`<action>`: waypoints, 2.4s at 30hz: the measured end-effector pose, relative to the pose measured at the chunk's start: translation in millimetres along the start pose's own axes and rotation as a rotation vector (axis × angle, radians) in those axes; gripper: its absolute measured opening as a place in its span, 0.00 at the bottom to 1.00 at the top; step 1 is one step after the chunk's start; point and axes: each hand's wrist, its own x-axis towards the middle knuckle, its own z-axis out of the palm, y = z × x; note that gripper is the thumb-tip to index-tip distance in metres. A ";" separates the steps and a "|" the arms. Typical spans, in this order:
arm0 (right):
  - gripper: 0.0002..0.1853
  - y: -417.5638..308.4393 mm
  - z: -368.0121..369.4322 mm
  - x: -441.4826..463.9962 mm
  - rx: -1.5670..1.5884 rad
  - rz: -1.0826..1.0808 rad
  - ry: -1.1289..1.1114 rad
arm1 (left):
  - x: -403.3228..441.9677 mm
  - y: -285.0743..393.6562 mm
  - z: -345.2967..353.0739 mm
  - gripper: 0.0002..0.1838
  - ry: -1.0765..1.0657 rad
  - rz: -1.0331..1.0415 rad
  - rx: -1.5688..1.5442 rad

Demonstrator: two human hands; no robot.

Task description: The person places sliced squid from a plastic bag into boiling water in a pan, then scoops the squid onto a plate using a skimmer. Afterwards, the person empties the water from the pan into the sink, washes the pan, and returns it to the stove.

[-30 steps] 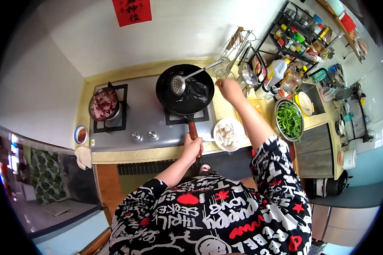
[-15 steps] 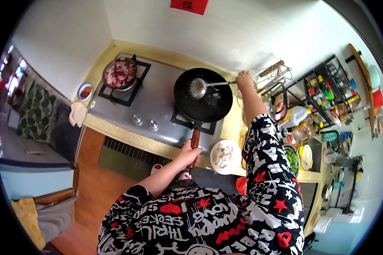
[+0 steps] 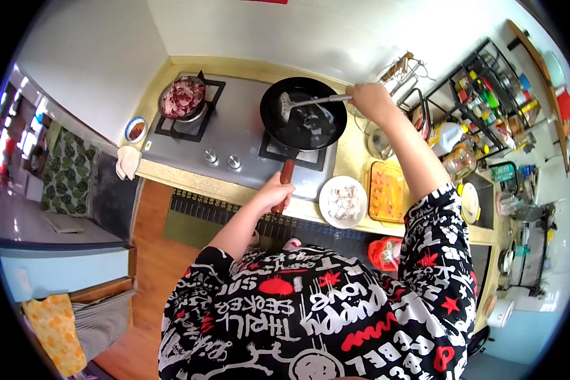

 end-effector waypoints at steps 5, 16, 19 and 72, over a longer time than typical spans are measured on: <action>0.11 -36.0 9.7 -97.3 0.213 0.336 0.075 | 7.5 -5.7 -12.6 0.13 -0.017 0.003 0.028; 0.13 -129.4 12.8 -184.7 0.801 0.838 0.444 | -10.7 -21.5 -0.8 0.13 0.051 0.064 -0.047; 0.14 -150.6 12.2 -177.5 0.778 0.857 0.567 | -15.8 -12.6 -23.2 0.13 0.004 0.041 -0.012; 0.20 -178.0 135.0 -341.9 0.616 1.569 0.422 | -86.6 17.8 32.6 0.12 0.192 1.024 0.445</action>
